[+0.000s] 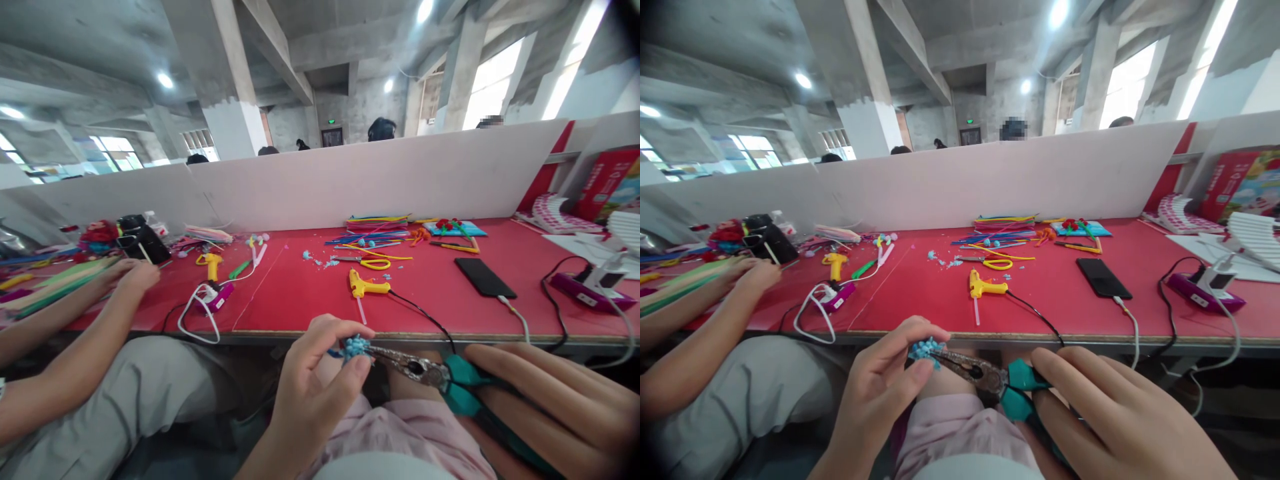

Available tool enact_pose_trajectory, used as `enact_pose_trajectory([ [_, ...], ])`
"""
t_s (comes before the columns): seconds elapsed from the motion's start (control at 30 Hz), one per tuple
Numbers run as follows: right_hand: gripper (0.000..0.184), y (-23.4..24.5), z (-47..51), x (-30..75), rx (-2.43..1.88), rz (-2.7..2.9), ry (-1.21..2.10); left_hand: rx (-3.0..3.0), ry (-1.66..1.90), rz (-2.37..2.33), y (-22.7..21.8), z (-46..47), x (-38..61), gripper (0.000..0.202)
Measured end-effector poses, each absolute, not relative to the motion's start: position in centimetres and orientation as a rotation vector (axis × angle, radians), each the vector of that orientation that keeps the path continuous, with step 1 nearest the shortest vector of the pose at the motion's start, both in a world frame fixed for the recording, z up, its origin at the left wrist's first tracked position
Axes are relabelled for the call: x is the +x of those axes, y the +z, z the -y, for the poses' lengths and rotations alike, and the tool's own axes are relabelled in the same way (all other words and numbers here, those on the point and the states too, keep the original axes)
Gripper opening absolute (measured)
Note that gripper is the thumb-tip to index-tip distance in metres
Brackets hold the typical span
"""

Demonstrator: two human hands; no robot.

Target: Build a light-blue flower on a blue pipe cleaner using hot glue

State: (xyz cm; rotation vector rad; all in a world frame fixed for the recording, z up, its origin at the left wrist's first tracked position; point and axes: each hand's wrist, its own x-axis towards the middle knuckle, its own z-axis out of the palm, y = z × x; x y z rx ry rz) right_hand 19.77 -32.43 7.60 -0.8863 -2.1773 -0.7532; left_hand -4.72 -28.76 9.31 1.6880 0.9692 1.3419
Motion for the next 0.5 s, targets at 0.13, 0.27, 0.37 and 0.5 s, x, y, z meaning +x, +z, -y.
enact_pose_trajectory([
  [0.13,0.022,8.0,32.4,19.4,-0.874,2.173,-0.733,1.698,1.324,-0.977,9.3,28.7,-4.7,0.014],
  [0.27,0.022,8.4,32.2,19.1,-0.868,2.16,-0.656,1.703,1.317,-0.974,9.3,28.7,-4.6,0.015],
  [0.37,0.023,8.7,32.2,18.9,-0.884,2.172,-0.553,1.696,1.343,-0.958,9.3,28.6,-4.6,0.014],
  [0.5,0.018,8.7,32.2,18.8,-0.9,2.184,-0.491,1.696,1.373,-0.946,9.1,28.5,-4.5,0.014],
])
